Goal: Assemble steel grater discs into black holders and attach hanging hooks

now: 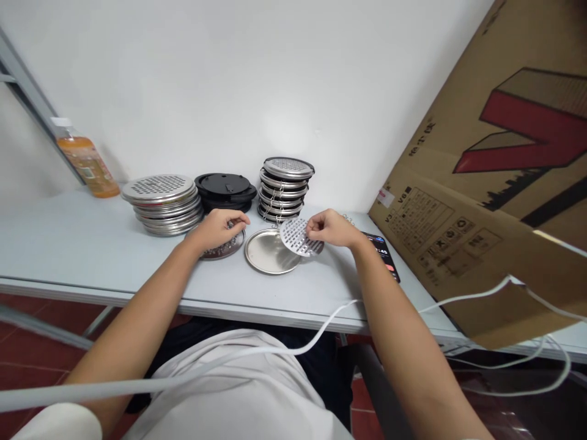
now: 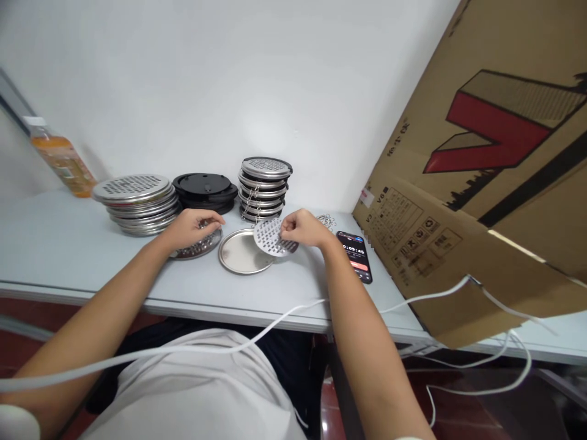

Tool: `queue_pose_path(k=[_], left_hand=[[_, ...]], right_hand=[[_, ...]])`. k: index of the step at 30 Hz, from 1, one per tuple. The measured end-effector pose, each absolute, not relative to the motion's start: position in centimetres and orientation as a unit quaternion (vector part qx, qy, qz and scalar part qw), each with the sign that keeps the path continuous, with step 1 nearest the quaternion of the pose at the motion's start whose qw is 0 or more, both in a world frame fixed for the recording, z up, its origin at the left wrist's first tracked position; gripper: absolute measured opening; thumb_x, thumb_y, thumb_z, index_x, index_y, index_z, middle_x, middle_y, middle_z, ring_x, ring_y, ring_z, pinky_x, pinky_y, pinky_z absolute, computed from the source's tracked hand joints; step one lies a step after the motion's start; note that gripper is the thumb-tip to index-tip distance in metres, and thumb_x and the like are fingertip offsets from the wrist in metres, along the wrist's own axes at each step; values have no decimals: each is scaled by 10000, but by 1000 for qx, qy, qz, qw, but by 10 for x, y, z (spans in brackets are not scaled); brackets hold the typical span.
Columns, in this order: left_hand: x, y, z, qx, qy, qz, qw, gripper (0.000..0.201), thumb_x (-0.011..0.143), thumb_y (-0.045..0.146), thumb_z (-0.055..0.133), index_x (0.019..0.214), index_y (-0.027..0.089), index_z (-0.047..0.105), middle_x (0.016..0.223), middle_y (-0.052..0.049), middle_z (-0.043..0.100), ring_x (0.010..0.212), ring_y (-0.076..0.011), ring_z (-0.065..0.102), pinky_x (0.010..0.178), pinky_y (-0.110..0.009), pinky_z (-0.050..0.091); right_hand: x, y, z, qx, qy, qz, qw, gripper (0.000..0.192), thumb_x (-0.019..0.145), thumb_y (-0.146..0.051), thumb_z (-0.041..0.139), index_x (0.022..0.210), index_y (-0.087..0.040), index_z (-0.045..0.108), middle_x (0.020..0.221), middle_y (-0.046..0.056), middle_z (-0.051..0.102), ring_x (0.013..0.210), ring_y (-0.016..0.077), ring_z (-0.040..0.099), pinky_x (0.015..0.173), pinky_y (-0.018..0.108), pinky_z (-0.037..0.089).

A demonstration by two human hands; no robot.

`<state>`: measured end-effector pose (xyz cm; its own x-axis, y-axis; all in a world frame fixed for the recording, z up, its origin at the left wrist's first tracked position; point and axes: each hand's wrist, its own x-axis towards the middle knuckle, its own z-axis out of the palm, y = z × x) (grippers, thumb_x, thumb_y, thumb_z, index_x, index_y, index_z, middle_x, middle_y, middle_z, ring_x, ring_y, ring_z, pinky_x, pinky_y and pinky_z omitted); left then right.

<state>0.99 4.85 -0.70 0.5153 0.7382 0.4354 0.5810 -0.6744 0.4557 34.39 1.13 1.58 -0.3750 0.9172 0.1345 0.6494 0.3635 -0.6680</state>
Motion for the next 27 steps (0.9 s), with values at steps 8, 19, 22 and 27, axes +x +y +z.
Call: queue_pose_path(k=[8, 19, 22, 27], left_hand=[[17, 42, -3, 873, 374, 282, 137, 307, 908, 373, 513, 1022, 195, 735, 1048, -47, 761, 959, -210, 687, 804, -284, 508], [22, 36, -3, 887, 332, 287, 145, 370, 953, 447, 522, 1176, 188, 663, 1204, -81, 693, 1090, -232, 644, 897, -319, 514], [24, 35, -4, 897, 300, 297, 133, 465, 942, 480, 559, 1294, 178, 590, 1316, -113, 629, 1217, -256, 588, 1044, -365, 455], [26, 37, -8, 925, 259, 247, 126, 626, 870, 572, 653, 1361, 199, 547, 1402, -135, 570, 1293, -295, 536, 1105, -404, 405]], right_hand=[[302, 12, 7, -435, -819, 258, 269, 81, 685, -189, 606, 704, -141, 669, 549, -59, 488, 534, 77, 408, 538, 214, 324], [283, 17, -9, -426, -836, 185, 293, 58, 721, -161, 631, 683, -142, 669, 589, -45, 560, 558, 76, 444, 584, 210, 348], [282, 17, -11, -432, -836, 183, 284, 52, 722, -154, 642, 684, -141, 675, 588, -40, 579, 559, 77, 463, 595, 209, 355], [281, 14, -10, -430, -843, 186, 265, 55, 715, -120, 641, 709, -138, 693, 602, -29, 605, 574, 87, 498, 588, 209, 350]])
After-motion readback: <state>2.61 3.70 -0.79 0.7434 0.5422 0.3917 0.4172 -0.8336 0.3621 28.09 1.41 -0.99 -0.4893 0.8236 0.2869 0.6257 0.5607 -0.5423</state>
